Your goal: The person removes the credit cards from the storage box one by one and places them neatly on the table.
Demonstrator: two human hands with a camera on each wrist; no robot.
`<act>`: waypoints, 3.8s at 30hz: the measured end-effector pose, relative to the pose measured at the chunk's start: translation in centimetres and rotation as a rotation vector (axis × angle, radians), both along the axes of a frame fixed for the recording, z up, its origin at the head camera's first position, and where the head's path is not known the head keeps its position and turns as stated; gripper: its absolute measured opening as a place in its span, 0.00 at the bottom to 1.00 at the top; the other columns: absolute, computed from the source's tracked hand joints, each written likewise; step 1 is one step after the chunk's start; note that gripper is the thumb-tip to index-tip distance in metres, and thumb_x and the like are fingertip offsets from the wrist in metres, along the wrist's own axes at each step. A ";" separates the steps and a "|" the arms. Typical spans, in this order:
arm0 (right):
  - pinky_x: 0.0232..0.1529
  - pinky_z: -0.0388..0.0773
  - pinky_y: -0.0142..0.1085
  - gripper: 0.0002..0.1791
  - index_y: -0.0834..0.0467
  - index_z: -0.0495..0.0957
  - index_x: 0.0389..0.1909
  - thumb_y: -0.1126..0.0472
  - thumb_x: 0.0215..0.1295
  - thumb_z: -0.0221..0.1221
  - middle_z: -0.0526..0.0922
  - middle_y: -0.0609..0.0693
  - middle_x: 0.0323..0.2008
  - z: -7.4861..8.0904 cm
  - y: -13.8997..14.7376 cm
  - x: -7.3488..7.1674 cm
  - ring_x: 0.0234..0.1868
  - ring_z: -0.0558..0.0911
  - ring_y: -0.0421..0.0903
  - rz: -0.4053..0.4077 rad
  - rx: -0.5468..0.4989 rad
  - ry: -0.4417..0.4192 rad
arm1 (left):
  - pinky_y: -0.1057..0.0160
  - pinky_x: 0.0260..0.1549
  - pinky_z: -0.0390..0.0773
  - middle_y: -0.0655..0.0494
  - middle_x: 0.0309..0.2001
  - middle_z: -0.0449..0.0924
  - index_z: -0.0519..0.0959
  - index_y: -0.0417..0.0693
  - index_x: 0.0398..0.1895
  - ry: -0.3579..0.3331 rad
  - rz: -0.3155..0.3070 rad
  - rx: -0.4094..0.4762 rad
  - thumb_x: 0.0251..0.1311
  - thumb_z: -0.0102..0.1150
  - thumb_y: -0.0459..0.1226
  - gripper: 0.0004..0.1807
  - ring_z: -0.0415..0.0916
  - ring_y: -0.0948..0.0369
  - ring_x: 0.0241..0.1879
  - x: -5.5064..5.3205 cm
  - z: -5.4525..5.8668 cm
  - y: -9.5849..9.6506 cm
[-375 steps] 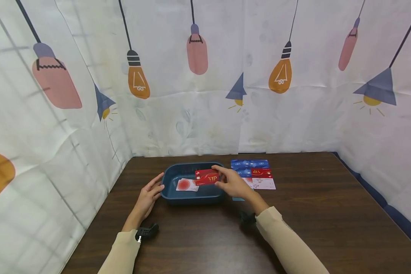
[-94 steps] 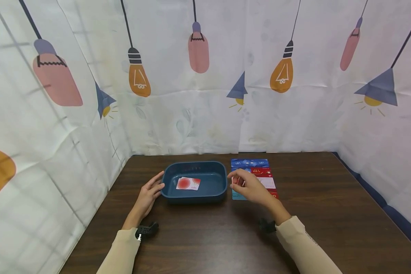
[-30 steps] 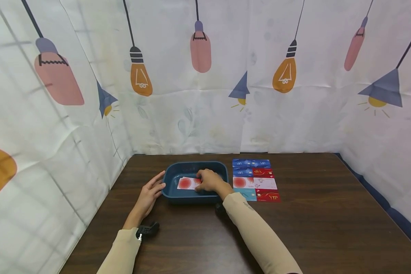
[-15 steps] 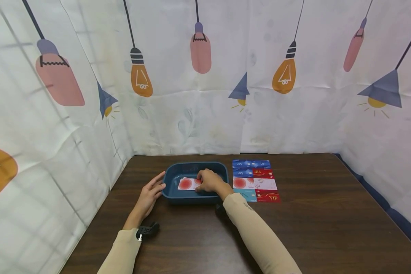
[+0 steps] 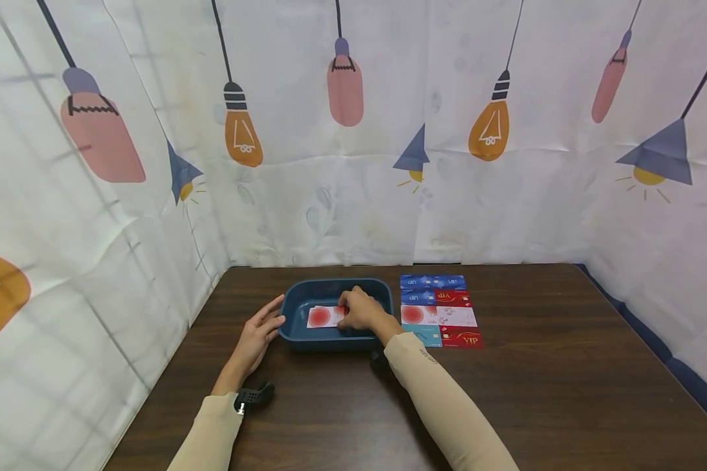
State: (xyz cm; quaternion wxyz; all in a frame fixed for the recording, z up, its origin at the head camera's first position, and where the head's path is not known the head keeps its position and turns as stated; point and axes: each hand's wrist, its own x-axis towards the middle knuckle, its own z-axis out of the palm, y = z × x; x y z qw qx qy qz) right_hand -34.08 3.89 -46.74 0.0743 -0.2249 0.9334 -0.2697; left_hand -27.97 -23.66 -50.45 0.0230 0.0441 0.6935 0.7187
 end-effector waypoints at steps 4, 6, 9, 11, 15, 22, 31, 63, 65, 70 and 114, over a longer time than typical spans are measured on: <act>0.53 0.78 0.47 0.23 0.55 0.81 0.50 0.54 0.55 0.76 0.77 0.53 0.47 0.0 0.1 0.0 0.45 0.76 0.48 0.008 -0.010 0.000 | 0.68 0.57 0.78 0.43 0.74 0.68 0.67 0.57 0.77 0.005 -0.005 -0.003 0.73 0.58 0.38 0.30 0.67 0.48 0.72 0.1 0.0 0.0; 0.55 0.79 0.47 0.23 0.55 0.81 0.51 0.54 0.56 0.75 0.78 0.53 0.47 0.0 0.1 0.0 0.46 0.77 0.48 0.009 -0.022 -0.009 | 0.68 0.57 0.78 0.43 0.74 0.68 0.67 0.57 0.77 0.007 -0.007 -0.002 0.73 0.58 0.38 0.30 0.67 0.48 0.72 0.1 0.0 0.0; 0.57 0.80 0.47 0.23 0.56 0.80 0.52 0.56 0.57 0.75 0.82 0.53 0.47 0.0 0.0 -0.1 0.45 0.79 0.47 0.005 -0.050 -0.037 | 0.69 0.56 0.78 0.43 0.74 0.68 0.67 0.57 0.77 0.008 -0.007 0.001 0.73 0.58 0.38 0.30 0.67 0.47 0.72 0.1 0.0 0.0; 0.57 0.81 0.47 0.23 0.56 0.79 0.54 0.58 0.58 0.74 0.85 0.53 0.46 -0.1 0.0 -0.2 0.43 0.80 0.47 0.001 -0.070 -0.055 | 0.70 0.56 0.78 0.43 0.74 0.68 0.67 0.57 0.77 0.008 -0.008 0.001 0.73 0.58 0.38 0.30 0.67 0.47 0.72 0.1 0.0 0.0; 0.54 0.83 0.45 0.24 0.57 0.78 0.55 0.60 0.59 0.73 0.87 0.51 0.41 -0.1 0.0 -0.3 0.39 0.82 0.44 0.007 -0.100 -0.057 | 0.70 0.55 0.78 0.43 0.74 0.68 0.67 0.57 0.77 0.006 -0.006 0.000 0.73 0.58 0.38 0.30 0.67 0.48 0.72 0.0 0.0 0.0; 0.50 0.82 0.42 0.27 0.59 0.77 0.59 0.63 0.59 0.73 0.86 0.49 0.37 0.0 0.1 -0.3 0.37 0.81 0.42 0.008 -0.127 -0.033 | 0.70 0.54 0.79 0.42 0.74 0.68 0.67 0.56 0.77 0.016 -0.006 0.008 0.73 0.58 0.37 0.30 0.67 0.47 0.72 0.0 0.0 0.0; 0.48 0.81 0.41 0.27 0.59 0.76 0.62 0.66 0.61 0.70 0.86 0.50 0.38 0.0 0.0 -0.2 0.37 0.80 0.42 0.009 -0.154 -0.012 | 0.70 0.53 0.79 0.42 0.74 0.68 0.66 0.57 0.77 0.032 -0.014 0.010 0.73 0.57 0.37 0.30 0.66 0.47 0.72 0.1 -0.2 0.0; 0.31 0.77 0.31 0.30 0.60 0.73 0.70 0.65 0.67 0.65 0.82 0.52 0.45 0.6 0.4 -0.2 0.32 0.76 0.43 0.026 -0.310 0.000 | 0.69 0.55 0.78 0.43 0.74 0.67 0.66 0.57 0.77 0.023 -0.026 0.015 0.74 0.57 0.38 0.30 0.66 0.48 0.73 0.0 -0.2 -0.1; 0.31 0.76 0.31 0.30 0.60 0.73 0.70 0.64 0.67 0.66 0.82 0.53 0.46 0.8 0.5 -0.1 0.32 0.76 0.44 0.025 -0.322 0.003 | 0.69 0.56 0.78 0.43 0.74 0.67 0.66 0.57 0.77 0.024 -0.031 0.011 0.74 0.57 0.38 0.30 0.65 0.48 0.73 0.0 -0.2 -0.1; 0.27 0.73 0.31 0.30 0.59 0.73 0.70 0.63 0.67 0.66 0.82 0.53 0.46 1.2 1.0 0.2 0.31 0.75 0.44 0.011 -0.337 0.004 | 0.68 0.57 0.78 0.44 0.75 0.66 0.65 0.58 0.78 0.023 -0.032 0.003 0.74 0.57 0.39 0.30 0.65 0.48 0.73 0.0 -0.2 -0.1; 0.28 0.72 0.31 0.31 0.61 0.73 0.70 0.66 0.66 0.67 0.82 0.55 0.46 3.4 6.8 4.6 0.35 0.74 0.45 -0.031 -0.439 0.101 | 0.64 0.58 0.78 0.43 0.74 0.67 0.66 0.56 0.77 0.025 -0.017 0.020 0.73 0.57 0.37 0.31 0.66 0.49 0.72 0.0 -0.2 0.0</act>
